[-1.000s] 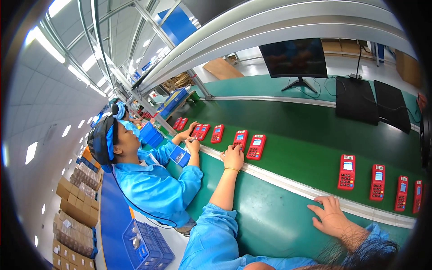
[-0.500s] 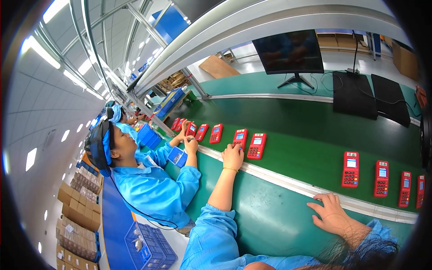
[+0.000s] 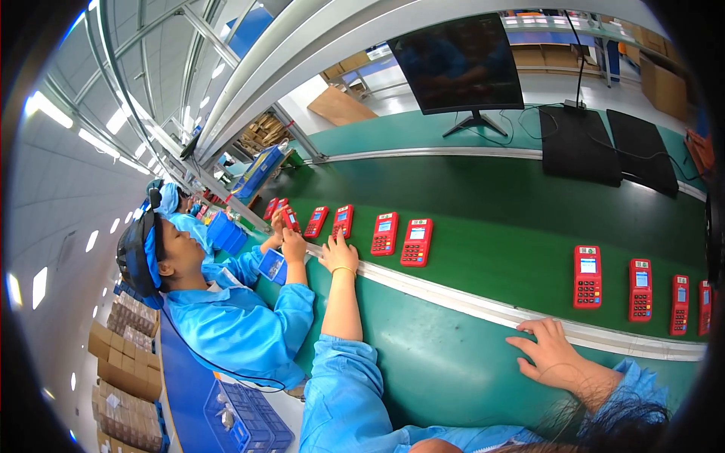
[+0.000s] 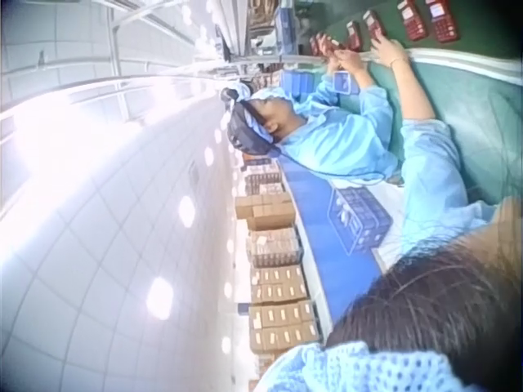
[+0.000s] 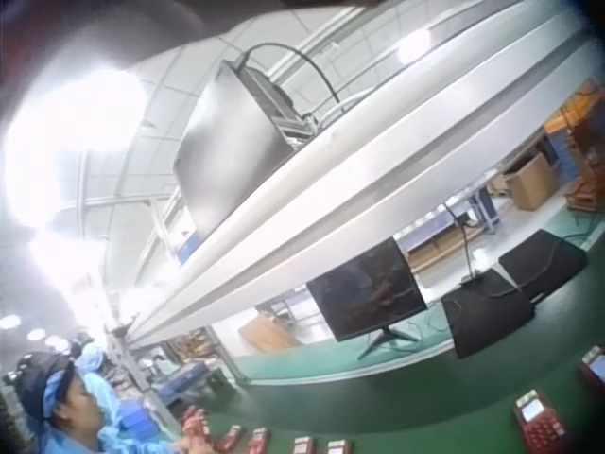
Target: The person presses buttons on the keypads of electronic handheld devices along an assembly line conveyor belt by hand.
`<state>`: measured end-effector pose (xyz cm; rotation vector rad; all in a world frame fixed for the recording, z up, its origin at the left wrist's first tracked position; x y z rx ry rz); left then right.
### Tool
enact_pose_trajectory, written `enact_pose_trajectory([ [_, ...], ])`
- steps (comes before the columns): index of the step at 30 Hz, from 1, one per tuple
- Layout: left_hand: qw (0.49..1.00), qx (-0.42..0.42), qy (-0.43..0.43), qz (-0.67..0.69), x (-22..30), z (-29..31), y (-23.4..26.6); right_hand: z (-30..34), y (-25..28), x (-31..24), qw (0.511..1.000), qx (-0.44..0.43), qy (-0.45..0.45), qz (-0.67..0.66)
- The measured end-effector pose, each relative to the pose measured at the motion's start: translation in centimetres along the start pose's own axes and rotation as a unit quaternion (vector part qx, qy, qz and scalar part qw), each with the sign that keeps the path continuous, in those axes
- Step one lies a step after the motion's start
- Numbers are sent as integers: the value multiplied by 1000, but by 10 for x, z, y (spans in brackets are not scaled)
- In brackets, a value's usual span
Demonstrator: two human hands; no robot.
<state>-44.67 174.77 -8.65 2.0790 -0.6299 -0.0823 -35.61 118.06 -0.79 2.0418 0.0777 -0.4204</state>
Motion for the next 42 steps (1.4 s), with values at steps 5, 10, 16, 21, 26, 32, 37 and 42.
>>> enact_pose_trajectory([
  [5,999,-29,0,-14,6,-12,-16,-2,-4,1,1000,-4,-1,-3],
  [10,999,-47,8,8,11,-10,-18,-3,-4,0,1000,-6,-5,-10],
  [16,999,-30,4,17,14,-11,-12,-6,-4,-1,1000,2,-8,-17],
  [21,1000,-26,-7,-13,23,-10,-8,-6,-7,1,1000,-7,-19,-14],
  [26,999,37,1,0,22,-13,-17,-7,-10,0,1000,-3,-12,-8],
  [32,986,-47,58,151,-11,-24,-23,-10,-12,-3,1000,-5,-9,-16],
  [37,987,-106,0,119,31,7,12,-13,-11,-1,1000,-7,-17,1],
  [42,991,58,40,115,-15,-16,-6,-17,-15,-2,998,-21,-51,-40],
])
Point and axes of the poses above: each hand's wrist, its own z-axis away from the middle knuckle, its own y-axis out of the back of the hand, x = y × z, the point moved 5 cm from there along -z, towards the middle knuckle, and after that the axes turned 11 degrees about x, right-handed, at the moved point
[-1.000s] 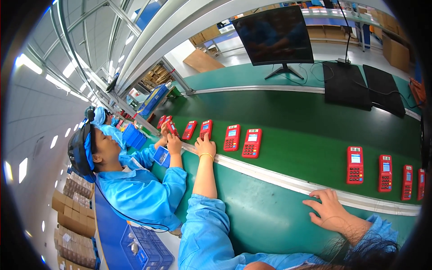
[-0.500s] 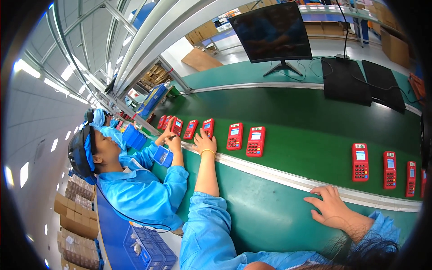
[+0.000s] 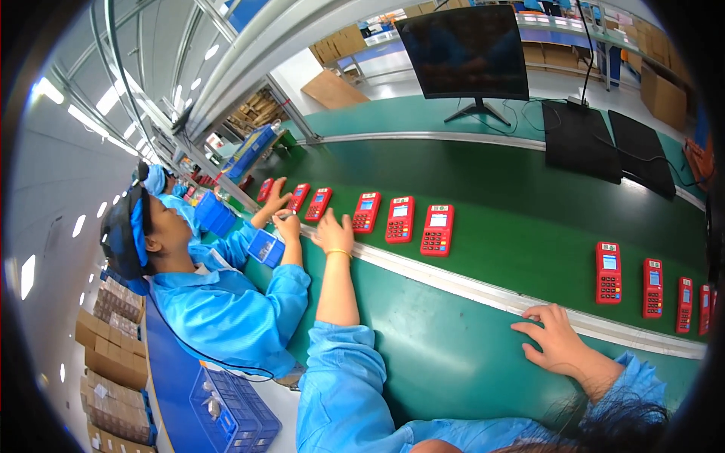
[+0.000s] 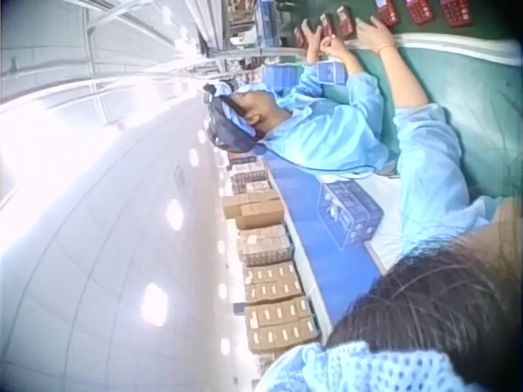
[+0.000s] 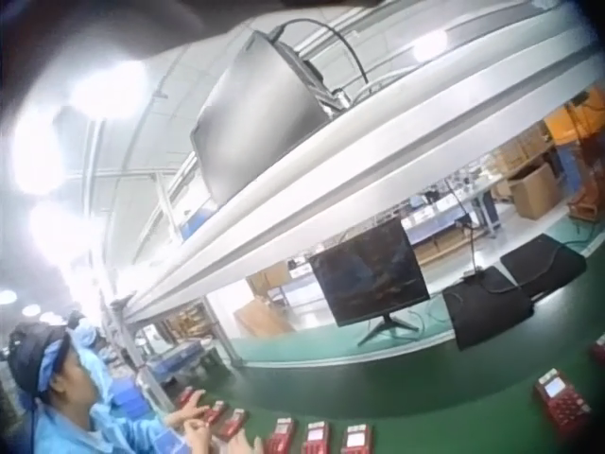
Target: The person presses buttons on the keypads of electronic handheld devices along an assembly line conveyor belt by hand.
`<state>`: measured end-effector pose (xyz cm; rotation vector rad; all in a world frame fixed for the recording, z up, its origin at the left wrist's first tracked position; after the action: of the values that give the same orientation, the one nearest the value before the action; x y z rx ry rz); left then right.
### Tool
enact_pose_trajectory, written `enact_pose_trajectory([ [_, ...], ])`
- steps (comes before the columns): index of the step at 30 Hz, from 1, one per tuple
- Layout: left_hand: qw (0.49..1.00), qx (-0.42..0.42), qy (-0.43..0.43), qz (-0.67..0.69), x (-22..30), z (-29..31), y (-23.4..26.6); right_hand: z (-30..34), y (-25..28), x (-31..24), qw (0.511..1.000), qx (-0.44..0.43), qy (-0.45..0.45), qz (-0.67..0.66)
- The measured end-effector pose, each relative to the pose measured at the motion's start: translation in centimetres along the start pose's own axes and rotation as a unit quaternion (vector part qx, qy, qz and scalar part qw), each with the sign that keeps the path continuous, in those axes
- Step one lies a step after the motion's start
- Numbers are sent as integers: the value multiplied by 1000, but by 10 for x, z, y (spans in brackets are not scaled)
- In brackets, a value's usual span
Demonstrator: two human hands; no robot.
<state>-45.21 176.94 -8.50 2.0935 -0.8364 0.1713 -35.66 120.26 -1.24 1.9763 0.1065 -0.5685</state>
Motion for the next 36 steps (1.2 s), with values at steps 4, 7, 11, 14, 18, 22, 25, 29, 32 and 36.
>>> enact_pose_trajectory([
  [4,997,33,70,15,-84,-48,-27,-6,1,-7,1000,-8,15,11],
  [7,997,-18,80,-7,-64,-50,-53,-9,-1,-1,1000,-17,-25,6],
  [11,983,-81,106,-129,-57,-49,-55,-8,-1,1,999,-21,-8,27],
  [14,983,-82,102,-131,-58,-49,-54,-8,-1,1,999,-22,-6,27],
  [18,984,-31,32,-174,-49,-41,-44,-2,1,1,999,-13,5,31],
  [22,979,-80,43,-180,-75,-51,-26,-3,-7,-6,999,-4,15,45],
  [25,986,-150,-4,-71,44,-4,-54,3,-19,4,999,4,22,43],
  [29,951,-279,-90,100,277,132,-82,-17,-55,7,995,88,52,-19],
  [32,887,-360,-162,238,433,230,-25,-38,-55,-7,982,161,101,2],
  [36,865,-377,-208,257,465,229,34,-37,-76,9,976,181,92,84],
])
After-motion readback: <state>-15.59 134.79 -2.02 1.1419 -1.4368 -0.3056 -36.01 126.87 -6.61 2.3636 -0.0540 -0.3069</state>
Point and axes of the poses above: each hand's wrist, its own z-axis away from the middle knuckle, its own y-axis out of the back of the hand, x = y × z, the point moved 5 cm from there along -z, towards the middle knuckle, and after that the axes turned 11 degrees about x, right-handed, at the moved point
